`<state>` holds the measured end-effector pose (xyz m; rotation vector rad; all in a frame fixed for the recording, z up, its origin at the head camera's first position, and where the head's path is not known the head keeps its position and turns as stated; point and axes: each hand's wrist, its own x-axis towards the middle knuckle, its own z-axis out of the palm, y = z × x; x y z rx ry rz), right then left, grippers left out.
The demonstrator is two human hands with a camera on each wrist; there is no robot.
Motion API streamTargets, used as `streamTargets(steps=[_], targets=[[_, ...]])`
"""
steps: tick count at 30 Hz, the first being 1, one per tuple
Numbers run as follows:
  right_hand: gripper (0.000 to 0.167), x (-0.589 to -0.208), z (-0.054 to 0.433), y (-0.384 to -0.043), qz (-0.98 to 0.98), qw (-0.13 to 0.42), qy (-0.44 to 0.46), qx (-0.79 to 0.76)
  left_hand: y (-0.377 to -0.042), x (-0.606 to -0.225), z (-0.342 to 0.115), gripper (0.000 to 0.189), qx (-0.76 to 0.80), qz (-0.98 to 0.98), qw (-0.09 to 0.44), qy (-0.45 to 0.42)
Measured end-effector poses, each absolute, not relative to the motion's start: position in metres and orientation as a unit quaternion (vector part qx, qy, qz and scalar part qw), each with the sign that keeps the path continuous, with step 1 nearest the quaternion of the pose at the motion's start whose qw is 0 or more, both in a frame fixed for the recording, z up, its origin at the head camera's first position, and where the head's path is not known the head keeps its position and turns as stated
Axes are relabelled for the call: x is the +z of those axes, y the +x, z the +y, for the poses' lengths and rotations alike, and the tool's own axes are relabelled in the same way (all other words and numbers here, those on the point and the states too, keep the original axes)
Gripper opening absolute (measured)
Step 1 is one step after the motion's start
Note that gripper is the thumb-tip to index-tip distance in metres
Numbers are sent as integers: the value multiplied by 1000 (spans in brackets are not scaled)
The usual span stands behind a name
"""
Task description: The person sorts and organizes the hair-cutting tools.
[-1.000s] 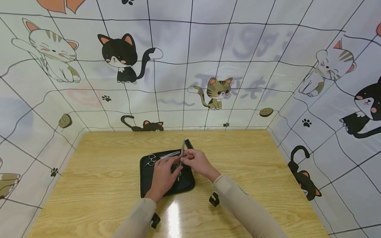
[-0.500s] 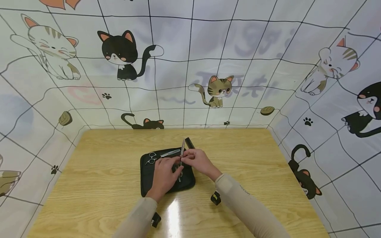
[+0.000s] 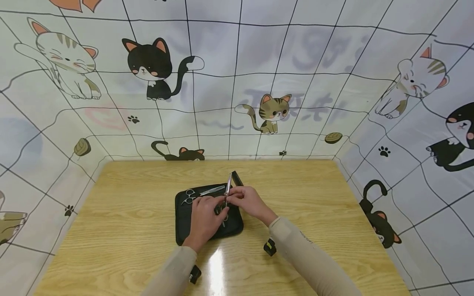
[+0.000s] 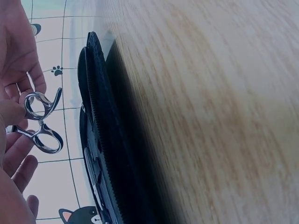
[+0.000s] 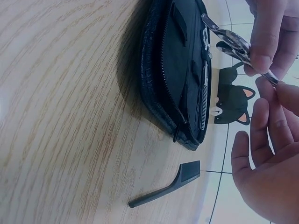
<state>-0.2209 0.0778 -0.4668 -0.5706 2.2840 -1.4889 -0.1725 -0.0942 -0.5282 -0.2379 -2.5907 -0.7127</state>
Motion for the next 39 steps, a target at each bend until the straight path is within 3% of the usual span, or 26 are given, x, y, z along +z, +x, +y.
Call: streamTargets(steps=[9, 19, 30, 39], targets=[[26, -466, 76, -221, 811, 174, -219, -513, -173, -529, -95, 27, -255, -936, 230, -82], [28, -501, 75, -234, 802, 178, -224, -524, -171, -522, -101, 25, -290, -932, 213, -54], [30, -507, 86, -240, 825, 155, -207, -502, -182, -505, -137, 29, -331, -918, 220, -10], [34, -517, 102, -244, 826, 152, -209, -501, -185, -496, -168, 27, -284, -946, 157, -26]])
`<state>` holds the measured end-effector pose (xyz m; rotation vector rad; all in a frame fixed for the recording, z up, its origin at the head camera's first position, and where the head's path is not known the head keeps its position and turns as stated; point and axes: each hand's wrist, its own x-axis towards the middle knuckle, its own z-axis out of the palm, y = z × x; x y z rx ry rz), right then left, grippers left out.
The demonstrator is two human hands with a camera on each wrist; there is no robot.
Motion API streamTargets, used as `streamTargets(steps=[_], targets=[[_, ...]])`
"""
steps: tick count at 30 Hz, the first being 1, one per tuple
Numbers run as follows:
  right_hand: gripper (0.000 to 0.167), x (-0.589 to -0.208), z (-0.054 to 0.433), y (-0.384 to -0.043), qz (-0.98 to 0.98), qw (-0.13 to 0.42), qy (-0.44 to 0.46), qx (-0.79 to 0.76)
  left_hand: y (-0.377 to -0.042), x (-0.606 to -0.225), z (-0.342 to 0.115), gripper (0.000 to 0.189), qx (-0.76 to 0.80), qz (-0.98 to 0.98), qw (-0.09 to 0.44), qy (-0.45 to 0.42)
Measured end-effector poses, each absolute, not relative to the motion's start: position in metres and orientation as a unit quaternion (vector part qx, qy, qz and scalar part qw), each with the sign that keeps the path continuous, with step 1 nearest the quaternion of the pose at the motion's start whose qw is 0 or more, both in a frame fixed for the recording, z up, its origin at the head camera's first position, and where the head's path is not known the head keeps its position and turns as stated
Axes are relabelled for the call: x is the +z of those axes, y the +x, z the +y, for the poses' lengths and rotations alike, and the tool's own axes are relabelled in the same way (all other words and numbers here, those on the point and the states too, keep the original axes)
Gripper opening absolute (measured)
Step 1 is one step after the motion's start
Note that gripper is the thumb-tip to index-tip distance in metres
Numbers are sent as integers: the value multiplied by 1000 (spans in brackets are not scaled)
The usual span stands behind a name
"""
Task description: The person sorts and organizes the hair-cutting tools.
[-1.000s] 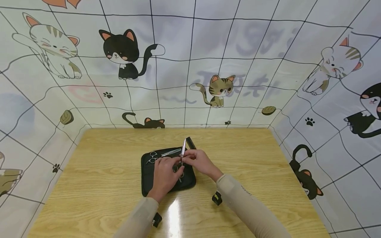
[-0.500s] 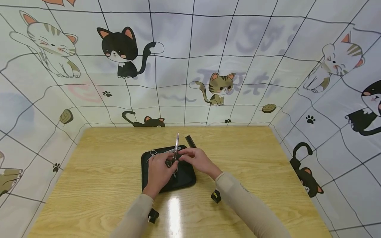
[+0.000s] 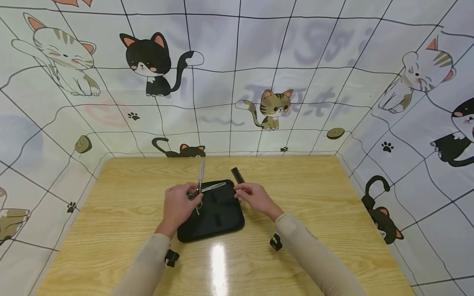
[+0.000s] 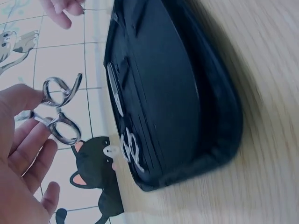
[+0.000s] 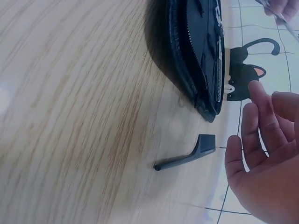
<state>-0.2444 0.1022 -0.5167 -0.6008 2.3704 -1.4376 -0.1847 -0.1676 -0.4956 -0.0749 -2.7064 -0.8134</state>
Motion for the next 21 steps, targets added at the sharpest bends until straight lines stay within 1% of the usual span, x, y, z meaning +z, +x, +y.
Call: streamTargets(steps=[4, 9, 16, 21], targets=[[33, -518, 103, -245, 826, 157, -204, -501, -183, -496, -172, 25, -272, -952, 132, -40], [31, -516, 102, -243, 823, 162, -203, -506, -183, -501, -169, 25, -292, -948, 123, -40], [30, -481, 96, -228, 819, 174, -219, -501, -180, -507, -153, 25, -311, -937, 157, -34], [29, -471, 89, -224, 814, 175, -226, -505, -179, -510, -140, 29, -327, -930, 166, -37]])
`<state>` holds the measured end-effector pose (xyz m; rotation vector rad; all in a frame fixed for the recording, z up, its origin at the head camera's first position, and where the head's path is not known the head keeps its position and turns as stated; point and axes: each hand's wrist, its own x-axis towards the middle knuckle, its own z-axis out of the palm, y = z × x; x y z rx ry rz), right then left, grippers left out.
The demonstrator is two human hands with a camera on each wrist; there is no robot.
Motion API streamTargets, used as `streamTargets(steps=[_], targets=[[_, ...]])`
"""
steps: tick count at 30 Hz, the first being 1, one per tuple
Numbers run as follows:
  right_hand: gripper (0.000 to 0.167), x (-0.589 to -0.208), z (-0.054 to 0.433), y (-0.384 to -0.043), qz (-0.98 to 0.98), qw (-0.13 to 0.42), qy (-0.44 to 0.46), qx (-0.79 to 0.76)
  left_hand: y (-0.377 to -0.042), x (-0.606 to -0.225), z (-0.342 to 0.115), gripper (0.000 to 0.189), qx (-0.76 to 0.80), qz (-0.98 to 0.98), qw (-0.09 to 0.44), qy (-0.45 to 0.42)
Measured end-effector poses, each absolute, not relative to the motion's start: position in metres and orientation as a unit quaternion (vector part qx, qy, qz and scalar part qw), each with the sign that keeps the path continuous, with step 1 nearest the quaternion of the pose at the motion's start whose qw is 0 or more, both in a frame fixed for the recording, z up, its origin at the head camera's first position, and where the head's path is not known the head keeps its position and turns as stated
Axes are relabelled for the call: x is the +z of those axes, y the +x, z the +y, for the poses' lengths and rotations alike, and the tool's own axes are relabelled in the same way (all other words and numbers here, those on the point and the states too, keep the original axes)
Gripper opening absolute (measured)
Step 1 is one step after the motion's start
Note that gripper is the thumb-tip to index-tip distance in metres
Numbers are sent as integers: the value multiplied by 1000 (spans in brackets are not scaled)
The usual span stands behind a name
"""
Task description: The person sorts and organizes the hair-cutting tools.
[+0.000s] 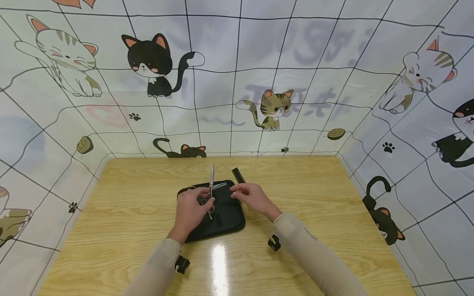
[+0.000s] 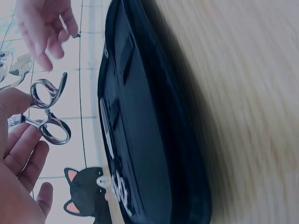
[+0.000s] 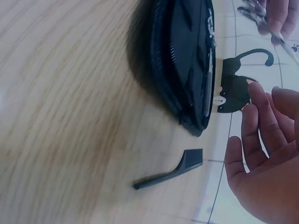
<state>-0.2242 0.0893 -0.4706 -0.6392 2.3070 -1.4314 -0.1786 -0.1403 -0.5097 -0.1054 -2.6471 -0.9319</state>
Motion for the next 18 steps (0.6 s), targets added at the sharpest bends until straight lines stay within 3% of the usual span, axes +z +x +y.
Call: streamTargets(steps=[6, 13, 18], targets=[[30, -464, 74, -222, 813, 167, -234, -506, -178, -512, -125, 28, -365, -919, 145, -33], [31, -501, 64, -239, 810, 148, -236, -516, -177, -514, -113, 23, -395, -906, 150, -32], [30, -503, 61, -240, 806, 147, -233, -524, -177, -515, -110, 24, -404, -902, 153, -28]])
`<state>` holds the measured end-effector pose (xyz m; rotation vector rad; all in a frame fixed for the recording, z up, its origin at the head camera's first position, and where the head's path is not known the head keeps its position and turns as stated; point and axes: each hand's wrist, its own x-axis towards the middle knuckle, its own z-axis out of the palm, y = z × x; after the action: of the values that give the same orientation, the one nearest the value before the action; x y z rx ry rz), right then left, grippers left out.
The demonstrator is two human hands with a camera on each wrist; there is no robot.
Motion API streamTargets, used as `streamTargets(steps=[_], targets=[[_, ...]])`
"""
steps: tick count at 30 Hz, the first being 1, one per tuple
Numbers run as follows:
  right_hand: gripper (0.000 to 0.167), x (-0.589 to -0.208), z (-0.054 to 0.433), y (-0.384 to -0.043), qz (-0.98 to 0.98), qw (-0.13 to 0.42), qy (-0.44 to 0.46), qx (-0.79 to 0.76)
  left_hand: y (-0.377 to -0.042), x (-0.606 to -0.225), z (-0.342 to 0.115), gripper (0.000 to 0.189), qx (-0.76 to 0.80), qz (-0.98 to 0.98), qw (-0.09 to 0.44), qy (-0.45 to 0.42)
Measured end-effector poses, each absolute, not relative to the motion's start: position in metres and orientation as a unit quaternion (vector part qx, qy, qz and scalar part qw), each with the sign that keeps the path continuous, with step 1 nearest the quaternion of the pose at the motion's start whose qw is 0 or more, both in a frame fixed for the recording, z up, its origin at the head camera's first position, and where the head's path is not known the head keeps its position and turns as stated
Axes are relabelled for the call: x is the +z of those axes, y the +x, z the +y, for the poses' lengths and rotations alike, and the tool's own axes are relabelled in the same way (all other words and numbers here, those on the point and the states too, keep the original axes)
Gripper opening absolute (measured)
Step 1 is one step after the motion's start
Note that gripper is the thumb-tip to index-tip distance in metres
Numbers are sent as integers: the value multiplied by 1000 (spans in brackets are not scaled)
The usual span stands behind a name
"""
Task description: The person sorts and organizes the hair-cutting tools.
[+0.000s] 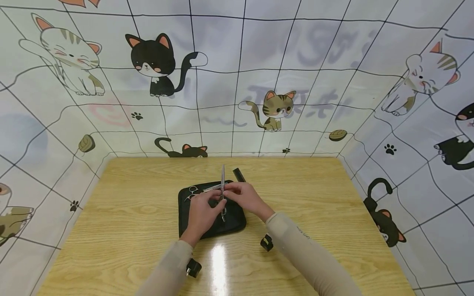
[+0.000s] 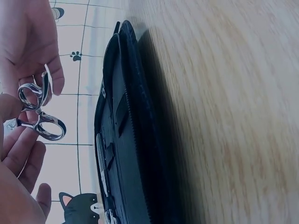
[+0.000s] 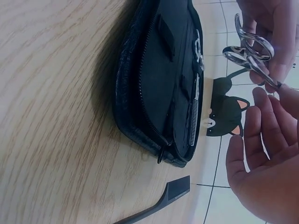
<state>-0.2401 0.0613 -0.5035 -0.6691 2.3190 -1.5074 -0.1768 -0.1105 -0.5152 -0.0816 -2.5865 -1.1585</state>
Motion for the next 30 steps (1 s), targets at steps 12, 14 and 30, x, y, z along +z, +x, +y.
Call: streamTargets(steps=[12, 14, 30], targets=[[27, -504, 61, -240, 809, 145, -223, -524, -176, -517, -108, 24, -400, -903, 152, -28], [27, -503, 61, -240, 810, 144, -219, -525, -177, -517, -107, 24, -402, -903, 149, -25], [25, -504, 57, -239, 819, 132, -241, -503, -177, -514, -110, 22, -474, -876, 91, 13]])
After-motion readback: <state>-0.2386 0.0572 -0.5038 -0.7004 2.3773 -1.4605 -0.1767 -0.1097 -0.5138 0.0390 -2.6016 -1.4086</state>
